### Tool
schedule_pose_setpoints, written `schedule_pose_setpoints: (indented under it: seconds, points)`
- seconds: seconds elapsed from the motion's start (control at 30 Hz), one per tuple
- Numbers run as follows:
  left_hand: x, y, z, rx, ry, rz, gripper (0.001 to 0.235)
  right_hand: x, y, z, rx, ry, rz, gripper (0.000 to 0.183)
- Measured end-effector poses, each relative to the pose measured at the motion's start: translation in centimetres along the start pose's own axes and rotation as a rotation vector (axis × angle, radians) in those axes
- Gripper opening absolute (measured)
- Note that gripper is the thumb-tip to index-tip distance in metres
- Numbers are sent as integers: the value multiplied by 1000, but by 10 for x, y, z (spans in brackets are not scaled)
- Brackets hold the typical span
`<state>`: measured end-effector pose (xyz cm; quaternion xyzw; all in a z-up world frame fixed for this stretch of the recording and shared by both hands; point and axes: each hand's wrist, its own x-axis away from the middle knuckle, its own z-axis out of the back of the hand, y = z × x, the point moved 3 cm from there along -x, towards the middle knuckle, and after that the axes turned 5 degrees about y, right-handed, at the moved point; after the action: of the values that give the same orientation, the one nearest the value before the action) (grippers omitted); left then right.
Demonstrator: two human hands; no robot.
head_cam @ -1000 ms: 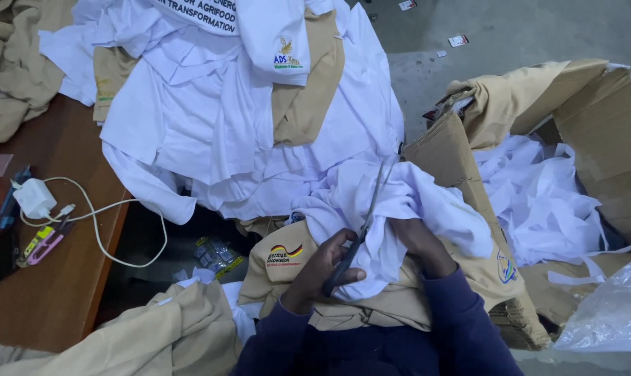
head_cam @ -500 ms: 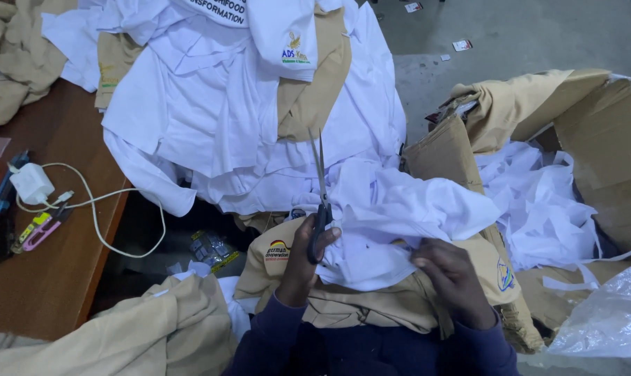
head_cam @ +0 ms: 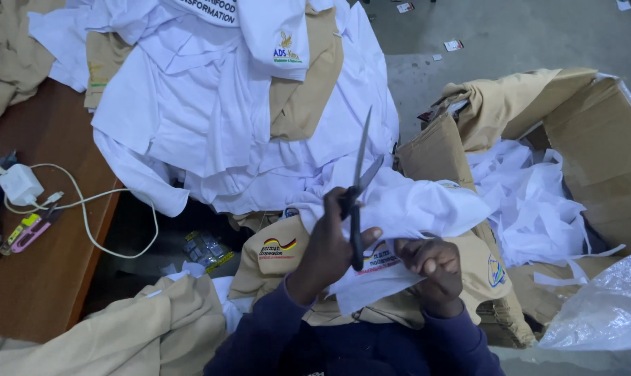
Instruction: Trimming excess fabric and threads from shirts using scissors in a factory setting.
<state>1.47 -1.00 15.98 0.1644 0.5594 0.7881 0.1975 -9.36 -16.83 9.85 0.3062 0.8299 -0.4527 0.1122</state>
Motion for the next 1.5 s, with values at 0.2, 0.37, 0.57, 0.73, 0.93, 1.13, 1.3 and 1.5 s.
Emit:
schedule_pose_setpoints:
  seconds: [0.2, 0.37, 0.57, 0.73, 0.93, 1.13, 1.3, 1.5]
  points:
    - [-62, -121, -27, 269, -245, 144, 50, 3, -25, 2, 130, -118, -29, 41]
    - [-71, -135, 4, 535, 97, 194, 37, -26, -16, 54, 185, 113, -70, 40]
    - [-59, -114, 30, 430, 301, 181, 36, -39, 1, 83, 236, 341, -45, 41]
    - [-48, -84, 56, 288, 387, 120, 37, -24, -17, 96, 289, 536, -55, 44]
    - [-37, -90, 54, 56, 429, 111, 45, 10, -72, -14, 1343, 356, 30, 16]
    - [0, -36, 29, 721, 384, -162, 37, 46, 27, -44, 1227, -554, -290, 21]
    - [-11, -47, -1, -74, 104, 0, 54, 50, 22, -19, 1388, -293, -233, 16]
    - [-25, -78, -23, 6, -13, 94, 59, 55, 26, 6, 1314, -184, -374, 20]
